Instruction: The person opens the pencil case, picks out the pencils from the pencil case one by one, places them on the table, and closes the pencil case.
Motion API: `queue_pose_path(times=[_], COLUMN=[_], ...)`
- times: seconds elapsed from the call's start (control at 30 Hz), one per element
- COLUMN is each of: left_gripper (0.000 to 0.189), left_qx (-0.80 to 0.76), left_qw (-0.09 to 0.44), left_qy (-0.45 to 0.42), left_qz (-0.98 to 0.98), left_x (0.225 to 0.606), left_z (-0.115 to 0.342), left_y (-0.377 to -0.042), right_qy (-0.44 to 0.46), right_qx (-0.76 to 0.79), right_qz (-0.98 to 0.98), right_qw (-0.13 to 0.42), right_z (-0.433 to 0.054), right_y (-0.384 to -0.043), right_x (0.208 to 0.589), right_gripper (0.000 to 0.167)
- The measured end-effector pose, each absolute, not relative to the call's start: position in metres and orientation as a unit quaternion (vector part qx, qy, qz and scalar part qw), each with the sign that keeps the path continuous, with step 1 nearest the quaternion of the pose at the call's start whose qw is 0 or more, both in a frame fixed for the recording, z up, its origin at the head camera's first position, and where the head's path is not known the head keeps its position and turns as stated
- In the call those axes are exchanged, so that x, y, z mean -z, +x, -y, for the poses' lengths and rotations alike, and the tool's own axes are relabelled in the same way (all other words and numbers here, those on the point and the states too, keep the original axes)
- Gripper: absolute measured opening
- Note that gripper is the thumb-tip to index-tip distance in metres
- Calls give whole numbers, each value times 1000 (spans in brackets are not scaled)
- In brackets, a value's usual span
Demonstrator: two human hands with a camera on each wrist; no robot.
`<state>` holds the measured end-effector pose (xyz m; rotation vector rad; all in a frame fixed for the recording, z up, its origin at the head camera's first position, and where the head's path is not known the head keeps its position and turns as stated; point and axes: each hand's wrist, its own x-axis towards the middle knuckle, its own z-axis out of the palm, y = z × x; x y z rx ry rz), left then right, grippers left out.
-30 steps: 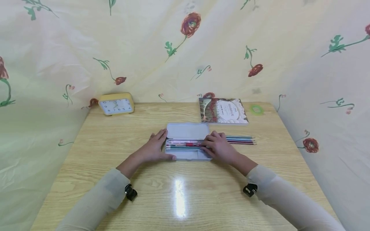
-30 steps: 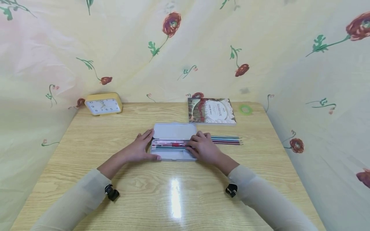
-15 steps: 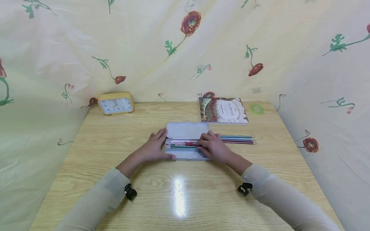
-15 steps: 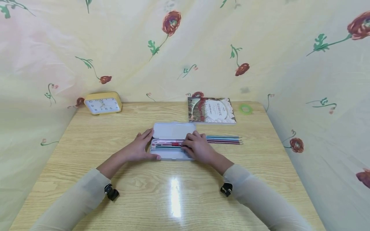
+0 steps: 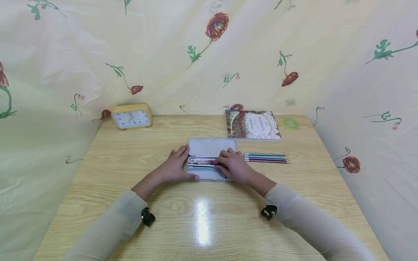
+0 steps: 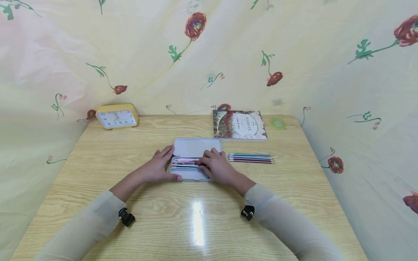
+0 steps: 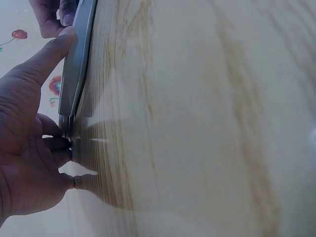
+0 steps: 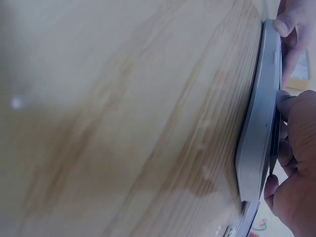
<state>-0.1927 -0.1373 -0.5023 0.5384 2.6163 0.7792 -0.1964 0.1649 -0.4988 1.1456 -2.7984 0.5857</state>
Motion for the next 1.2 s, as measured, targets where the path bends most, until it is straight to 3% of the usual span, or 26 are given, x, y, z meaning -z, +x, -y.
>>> queue_pose_path(times=[0.43,0.8,1.2], left_gripper=[139,140,141], left_qx=[-275,-269,-268], left_qw=[181,182,178], left_qy=[189,186,191], left_qz=[-925,-927,-927], left_x=[500,499,499], left_z=[137,136,136], left_y=[-191,-192,-192], right_qy=[362,355,369], right_qx=[-175,-184,-180], right_qz=[915,917,907], right_qw=[-7,-1,93], right_z=[-142,-139,-154], right_y=[-200,-200,-199], right_x=[493,488,486], right_gripper=[15,9,13])
